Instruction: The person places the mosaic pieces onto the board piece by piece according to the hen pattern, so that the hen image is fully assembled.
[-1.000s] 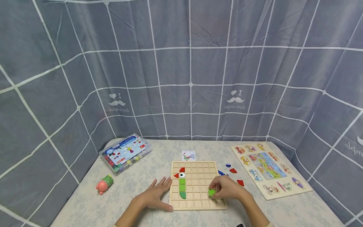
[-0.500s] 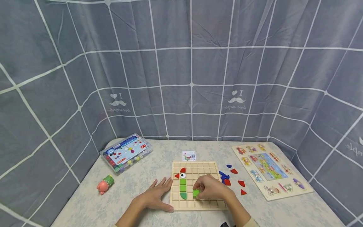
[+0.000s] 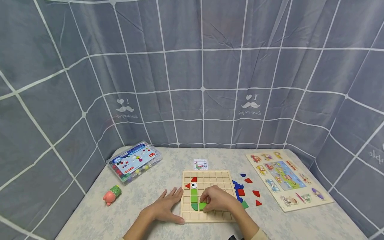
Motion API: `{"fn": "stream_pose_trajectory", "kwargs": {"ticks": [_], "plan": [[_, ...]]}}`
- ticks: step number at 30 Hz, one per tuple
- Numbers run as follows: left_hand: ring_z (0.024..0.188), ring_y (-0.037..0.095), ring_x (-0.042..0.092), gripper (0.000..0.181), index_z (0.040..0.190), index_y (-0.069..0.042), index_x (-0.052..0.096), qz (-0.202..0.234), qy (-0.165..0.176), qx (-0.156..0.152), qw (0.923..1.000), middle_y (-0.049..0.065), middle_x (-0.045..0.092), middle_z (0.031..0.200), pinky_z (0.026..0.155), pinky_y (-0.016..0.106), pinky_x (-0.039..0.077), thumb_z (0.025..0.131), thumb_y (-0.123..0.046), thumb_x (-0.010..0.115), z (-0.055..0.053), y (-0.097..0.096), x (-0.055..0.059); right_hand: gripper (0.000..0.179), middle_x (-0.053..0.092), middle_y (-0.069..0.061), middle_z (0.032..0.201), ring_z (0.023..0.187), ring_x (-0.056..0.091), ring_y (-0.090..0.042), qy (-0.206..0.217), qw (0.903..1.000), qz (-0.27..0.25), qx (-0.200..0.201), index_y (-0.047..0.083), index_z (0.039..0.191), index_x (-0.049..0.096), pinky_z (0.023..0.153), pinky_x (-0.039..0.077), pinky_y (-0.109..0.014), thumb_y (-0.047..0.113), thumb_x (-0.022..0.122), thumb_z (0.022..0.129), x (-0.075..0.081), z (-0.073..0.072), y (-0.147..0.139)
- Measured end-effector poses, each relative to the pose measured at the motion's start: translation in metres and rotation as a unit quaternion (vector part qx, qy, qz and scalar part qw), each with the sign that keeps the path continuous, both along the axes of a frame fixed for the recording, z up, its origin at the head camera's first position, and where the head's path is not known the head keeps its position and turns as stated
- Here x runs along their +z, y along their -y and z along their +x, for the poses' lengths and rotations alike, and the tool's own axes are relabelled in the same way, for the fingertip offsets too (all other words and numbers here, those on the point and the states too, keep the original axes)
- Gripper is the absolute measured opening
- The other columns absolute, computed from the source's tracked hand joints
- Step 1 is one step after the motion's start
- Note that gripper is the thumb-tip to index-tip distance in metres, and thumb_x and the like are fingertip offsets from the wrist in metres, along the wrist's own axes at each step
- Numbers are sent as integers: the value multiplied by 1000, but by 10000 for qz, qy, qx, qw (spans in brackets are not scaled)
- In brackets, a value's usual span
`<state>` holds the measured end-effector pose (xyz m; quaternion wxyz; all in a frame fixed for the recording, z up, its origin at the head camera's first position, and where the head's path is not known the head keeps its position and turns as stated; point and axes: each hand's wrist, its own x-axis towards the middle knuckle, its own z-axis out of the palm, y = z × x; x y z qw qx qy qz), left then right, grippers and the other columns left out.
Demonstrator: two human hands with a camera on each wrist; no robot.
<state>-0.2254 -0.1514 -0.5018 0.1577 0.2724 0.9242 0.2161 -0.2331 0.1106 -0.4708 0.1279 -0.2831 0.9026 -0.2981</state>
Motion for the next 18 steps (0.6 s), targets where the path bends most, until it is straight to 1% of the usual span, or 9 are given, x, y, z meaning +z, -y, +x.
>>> {"fn": "stream_pose_trajectory", "kwargs": {"ticks": [3,9,13,18], "plan": [[152,33,15,111,155,-5,23,20,-4,-14,10000,10,21,163,121,60,6,74,-62,74,0,1,0,18,64,10,72,63,49,0,50,10000,20,-18,13,87,76,58,45,-16,11,85,72,-2,1,2],[152,33,15,111,155,-5,23,34,-8,-14,10000,10,21,163,121,60,6,74,-62,74,0,1,-1,18,67,9,78,65,51,0,1,10000,39,13,12,87,76,60,46,-15,10,85,71,-4,1,4],[152,32,15,112,155,-5,23,33,-11,4,10000,9,20,163,121,60,6,74,-63,74,-1,2,-2,20,67,9,80,66,52,-2,61,10000,38,-13,12,88,76,60,47,-16,12,86,71,-3,1,4],[152,33,15,112,155,-5,23,43,-102,-36,9999,10,21,163,121,61,8,74,-62,74,-1,2,-3,20,67,10,80,67,52,-4,98,9999,81,-95,13,89,77,61,46,-16,13,85,72,-3,1,4]]}}
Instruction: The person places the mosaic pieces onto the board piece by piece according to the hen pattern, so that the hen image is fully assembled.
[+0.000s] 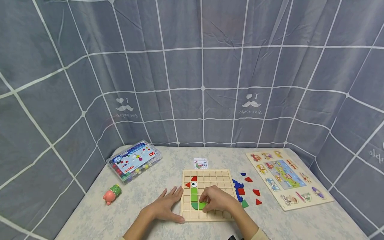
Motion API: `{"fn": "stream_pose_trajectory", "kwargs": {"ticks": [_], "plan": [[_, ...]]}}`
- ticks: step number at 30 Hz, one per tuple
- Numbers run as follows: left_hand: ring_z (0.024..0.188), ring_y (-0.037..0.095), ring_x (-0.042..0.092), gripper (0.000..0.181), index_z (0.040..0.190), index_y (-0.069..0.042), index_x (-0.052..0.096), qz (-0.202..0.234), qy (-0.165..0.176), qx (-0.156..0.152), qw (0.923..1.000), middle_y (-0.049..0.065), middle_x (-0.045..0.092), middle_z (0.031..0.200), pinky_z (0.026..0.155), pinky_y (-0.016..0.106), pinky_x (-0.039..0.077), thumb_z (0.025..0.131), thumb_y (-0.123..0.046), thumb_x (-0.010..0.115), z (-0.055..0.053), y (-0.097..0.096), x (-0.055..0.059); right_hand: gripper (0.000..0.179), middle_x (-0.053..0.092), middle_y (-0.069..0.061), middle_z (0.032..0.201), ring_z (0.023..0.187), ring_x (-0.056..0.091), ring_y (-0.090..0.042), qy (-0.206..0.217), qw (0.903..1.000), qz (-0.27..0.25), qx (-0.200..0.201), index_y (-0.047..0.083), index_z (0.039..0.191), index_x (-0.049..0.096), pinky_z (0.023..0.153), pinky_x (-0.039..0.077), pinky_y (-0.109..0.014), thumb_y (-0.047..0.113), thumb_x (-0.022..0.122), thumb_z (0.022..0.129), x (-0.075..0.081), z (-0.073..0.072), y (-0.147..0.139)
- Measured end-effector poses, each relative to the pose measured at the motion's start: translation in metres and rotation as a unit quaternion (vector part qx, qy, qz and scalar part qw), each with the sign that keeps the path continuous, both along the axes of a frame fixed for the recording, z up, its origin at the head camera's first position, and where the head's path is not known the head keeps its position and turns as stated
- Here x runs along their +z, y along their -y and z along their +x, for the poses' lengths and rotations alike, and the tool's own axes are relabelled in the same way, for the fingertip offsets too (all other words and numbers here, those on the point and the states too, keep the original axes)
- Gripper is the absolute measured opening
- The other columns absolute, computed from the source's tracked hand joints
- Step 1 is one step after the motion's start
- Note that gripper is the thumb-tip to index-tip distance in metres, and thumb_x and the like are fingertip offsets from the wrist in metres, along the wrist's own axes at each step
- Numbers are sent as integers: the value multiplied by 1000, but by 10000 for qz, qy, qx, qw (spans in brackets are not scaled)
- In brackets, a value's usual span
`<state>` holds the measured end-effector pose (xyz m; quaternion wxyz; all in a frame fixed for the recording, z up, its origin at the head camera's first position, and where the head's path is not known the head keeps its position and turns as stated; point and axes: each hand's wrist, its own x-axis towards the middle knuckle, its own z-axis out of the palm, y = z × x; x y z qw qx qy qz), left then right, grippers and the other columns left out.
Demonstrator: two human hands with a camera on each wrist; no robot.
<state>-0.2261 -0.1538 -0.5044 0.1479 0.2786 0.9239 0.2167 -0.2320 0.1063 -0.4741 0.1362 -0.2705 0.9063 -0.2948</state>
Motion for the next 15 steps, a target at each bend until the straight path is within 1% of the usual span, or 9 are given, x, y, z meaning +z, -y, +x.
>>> {"fn": "stream_pose_trajectory", "kwargs": {"ticks": [5,15], "plan": [[151,33,16,112,154,-4,23,3,-24,-7,10000,10,21,163,121,61,8,73,-62,74,1,-1,1,18,65,12,80,68,51,-3,8,9999,75,-84,14,89,77,61,46,-16,15,85,73,0,1,0],[152,33,15,112,155,-5,24,12,73,15,10000,9,21,163,121,61,7,73,-63,73,0,-1,1,18,64,12,81,67,50,-2,-103,9999,106,-40,14,89,78,61,45,-16,15,84,73,-2,2,-1]]}}
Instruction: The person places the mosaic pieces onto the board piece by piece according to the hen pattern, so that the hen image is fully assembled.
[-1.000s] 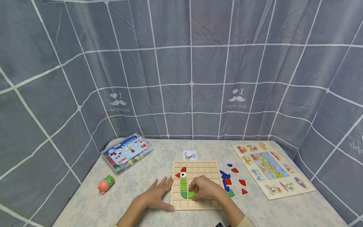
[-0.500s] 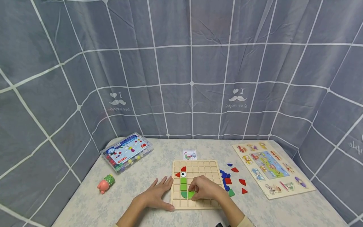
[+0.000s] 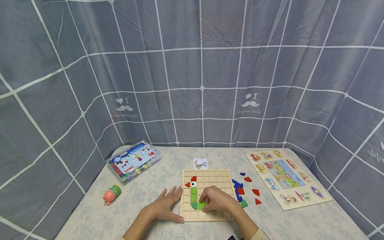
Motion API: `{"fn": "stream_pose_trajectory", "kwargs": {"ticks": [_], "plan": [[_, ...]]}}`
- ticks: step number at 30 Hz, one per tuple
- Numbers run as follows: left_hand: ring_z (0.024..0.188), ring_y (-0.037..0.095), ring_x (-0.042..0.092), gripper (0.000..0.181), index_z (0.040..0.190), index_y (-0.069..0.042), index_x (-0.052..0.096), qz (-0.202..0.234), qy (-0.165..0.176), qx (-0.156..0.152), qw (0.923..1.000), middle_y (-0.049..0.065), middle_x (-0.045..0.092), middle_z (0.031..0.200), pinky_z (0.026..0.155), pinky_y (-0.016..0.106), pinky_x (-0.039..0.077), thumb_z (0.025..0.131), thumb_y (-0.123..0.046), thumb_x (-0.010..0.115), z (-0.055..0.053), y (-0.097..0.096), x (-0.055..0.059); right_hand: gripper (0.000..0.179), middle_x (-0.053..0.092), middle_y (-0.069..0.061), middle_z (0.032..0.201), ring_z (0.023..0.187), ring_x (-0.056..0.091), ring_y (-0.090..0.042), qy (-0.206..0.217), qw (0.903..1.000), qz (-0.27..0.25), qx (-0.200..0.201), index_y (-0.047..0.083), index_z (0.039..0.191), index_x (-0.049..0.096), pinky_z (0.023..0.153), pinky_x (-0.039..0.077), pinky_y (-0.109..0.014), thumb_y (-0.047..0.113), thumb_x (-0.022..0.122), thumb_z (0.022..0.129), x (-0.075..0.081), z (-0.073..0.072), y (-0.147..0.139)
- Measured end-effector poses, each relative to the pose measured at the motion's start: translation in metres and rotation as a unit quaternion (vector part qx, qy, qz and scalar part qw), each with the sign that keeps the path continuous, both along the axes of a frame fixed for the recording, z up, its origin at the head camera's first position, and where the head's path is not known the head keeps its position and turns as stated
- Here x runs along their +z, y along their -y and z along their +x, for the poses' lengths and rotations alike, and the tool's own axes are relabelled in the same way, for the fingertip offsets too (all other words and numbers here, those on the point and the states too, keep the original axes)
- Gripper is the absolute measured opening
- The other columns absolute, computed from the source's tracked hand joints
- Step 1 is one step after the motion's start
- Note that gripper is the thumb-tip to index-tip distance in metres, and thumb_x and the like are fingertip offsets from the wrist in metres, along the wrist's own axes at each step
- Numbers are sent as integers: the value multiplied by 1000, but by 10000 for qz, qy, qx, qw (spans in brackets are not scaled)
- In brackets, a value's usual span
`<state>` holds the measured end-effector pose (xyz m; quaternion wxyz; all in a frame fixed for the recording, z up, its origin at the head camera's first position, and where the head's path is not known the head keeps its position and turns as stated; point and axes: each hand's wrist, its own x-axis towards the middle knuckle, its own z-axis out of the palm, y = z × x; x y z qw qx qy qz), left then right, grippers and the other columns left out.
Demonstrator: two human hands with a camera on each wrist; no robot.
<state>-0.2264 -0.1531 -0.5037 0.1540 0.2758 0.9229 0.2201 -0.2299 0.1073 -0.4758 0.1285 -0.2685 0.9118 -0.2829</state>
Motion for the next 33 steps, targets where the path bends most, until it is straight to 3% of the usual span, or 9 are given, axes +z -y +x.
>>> {"fn": "stream_pose_trajectory", "kwargs": {"ticks": [11,33], "plan": [[151,34,16,112,154,-4,23,38,-107,-62,9999,11,21,163,121,61,8,74,-62,74,1,1,0,18,64,12,82,68,50,-1,117,9999,4,-16,14,91,78,61,46,-16,15,84,74,-2,-2,-1],[152,34,15,112,154,-4,23,113,55,-14,9999,11,21,163,121,61,6,74,-61,75,0,0,1,20,65,12,83,66,49,-2,176,9998,26,-58,13,94,78,61,44,-17,16,83,75,0,0,-3]]}}
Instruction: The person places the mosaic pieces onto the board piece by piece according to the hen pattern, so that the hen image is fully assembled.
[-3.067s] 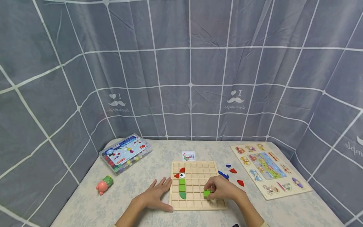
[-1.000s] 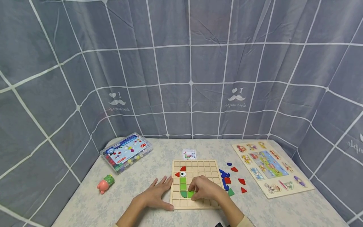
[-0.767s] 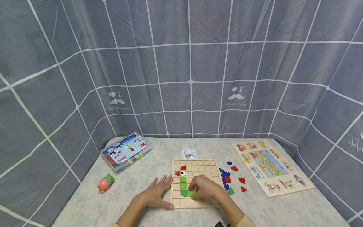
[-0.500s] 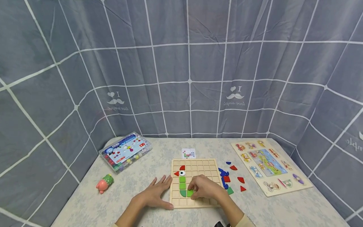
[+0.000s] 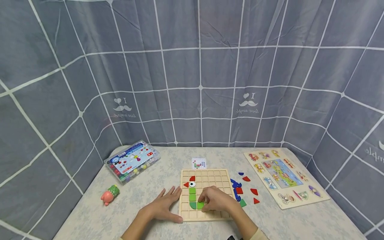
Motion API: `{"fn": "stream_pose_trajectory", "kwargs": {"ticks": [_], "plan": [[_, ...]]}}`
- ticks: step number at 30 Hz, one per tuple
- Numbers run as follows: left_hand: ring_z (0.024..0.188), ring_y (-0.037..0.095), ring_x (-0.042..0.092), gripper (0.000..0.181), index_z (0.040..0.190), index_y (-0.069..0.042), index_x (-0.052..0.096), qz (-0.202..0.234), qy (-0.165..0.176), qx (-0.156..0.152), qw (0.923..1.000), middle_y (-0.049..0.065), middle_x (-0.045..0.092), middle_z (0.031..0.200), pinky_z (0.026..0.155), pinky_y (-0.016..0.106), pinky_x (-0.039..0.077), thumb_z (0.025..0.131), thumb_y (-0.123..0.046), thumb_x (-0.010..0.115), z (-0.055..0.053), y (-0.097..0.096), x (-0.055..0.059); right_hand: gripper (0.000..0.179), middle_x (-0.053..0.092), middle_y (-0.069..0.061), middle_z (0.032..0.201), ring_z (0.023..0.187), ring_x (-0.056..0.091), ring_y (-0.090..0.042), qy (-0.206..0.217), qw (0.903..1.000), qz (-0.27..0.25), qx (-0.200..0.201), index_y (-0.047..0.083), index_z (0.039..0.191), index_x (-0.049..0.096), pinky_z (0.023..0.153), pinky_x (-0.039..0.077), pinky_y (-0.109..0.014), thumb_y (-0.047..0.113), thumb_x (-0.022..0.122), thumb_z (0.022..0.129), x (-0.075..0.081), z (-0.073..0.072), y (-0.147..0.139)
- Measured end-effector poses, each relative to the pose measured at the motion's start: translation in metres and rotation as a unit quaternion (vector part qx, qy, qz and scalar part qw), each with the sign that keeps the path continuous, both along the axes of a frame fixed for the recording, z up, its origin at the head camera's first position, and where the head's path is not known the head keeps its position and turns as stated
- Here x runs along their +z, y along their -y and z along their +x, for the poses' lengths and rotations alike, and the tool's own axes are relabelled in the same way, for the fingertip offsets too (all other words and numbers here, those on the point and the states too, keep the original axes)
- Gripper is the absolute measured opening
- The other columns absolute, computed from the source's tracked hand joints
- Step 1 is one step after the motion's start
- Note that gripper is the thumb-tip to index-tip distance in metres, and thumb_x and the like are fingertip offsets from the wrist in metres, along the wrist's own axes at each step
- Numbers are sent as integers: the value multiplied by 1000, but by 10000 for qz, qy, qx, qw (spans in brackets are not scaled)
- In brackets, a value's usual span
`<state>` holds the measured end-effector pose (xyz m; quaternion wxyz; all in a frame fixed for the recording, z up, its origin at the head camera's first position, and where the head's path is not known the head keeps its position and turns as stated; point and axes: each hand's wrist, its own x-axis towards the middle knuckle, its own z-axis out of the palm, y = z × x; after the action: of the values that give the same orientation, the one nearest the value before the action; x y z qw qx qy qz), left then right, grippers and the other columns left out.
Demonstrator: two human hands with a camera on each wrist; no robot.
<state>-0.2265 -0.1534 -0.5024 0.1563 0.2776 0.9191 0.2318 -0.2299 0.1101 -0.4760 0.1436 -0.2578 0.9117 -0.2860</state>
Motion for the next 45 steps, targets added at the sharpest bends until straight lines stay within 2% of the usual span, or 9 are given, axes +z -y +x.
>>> {"fn": "stream_pose_trajectory", "kwargs": {"ticks": [16,23,28,34,40,45], "plan": [[152,34,15,111,154,-4,23,-11,-6,-2,10000,12,21,163,121,61,6,74,-60,75,1,0,1,25,66,9,79,64,50,-3,-70,9992,-400,-15,12,93,76,57,45,-18,14,85,70,2,-1,-22],[152,34,15,111,154,-4,24,-59,7,-32,10000,11,21,163,121,61,5,74,-60,75,1,-2,1,27,65,2,79,63,51,-5,-12,9976,-613,-322,10,94,75,54,45,-20,12,85,69,2,1,-53],[152,34,15,110,154,-4,24,-55,20,-22,10000,11,21,163,121,61,4,74,-60,75,1,-1,1,27,67,0,83,65,51,-2,-154,9972,-662,-310,7,94,74,55,46,-20,10,85,69,-2,0,-80],[152,34,15,111,154,-4,23,-24,17,-28,10000,11,20,163,121,61,5,74,-60,75,1,1,2,26,66,-1,80,65,50,-1,-253,9968,-690,-302,6,94,74,55,45,-19,12,84,72,-3,1,-112],[151,34,15,111,154,-4,23,5,-37,-36,10000,12,21,163,121,61,6,74,-59,76,2,2,3,24,68,-1,82,64,50,0,-396,9967,-547,-447,6,95,74,55,45,-20,12,83,73,-2,2,-141],[151,34,15,111,154,-4,24,0,-42,-46,10000,12,21,163,121,61,5,74,-59,76,1,0,3,25,64,1,80,64,47,-2,-336,9957,-330,-795,6,95,74,54,42,-20,10,82,72,0,5,-160]]}}
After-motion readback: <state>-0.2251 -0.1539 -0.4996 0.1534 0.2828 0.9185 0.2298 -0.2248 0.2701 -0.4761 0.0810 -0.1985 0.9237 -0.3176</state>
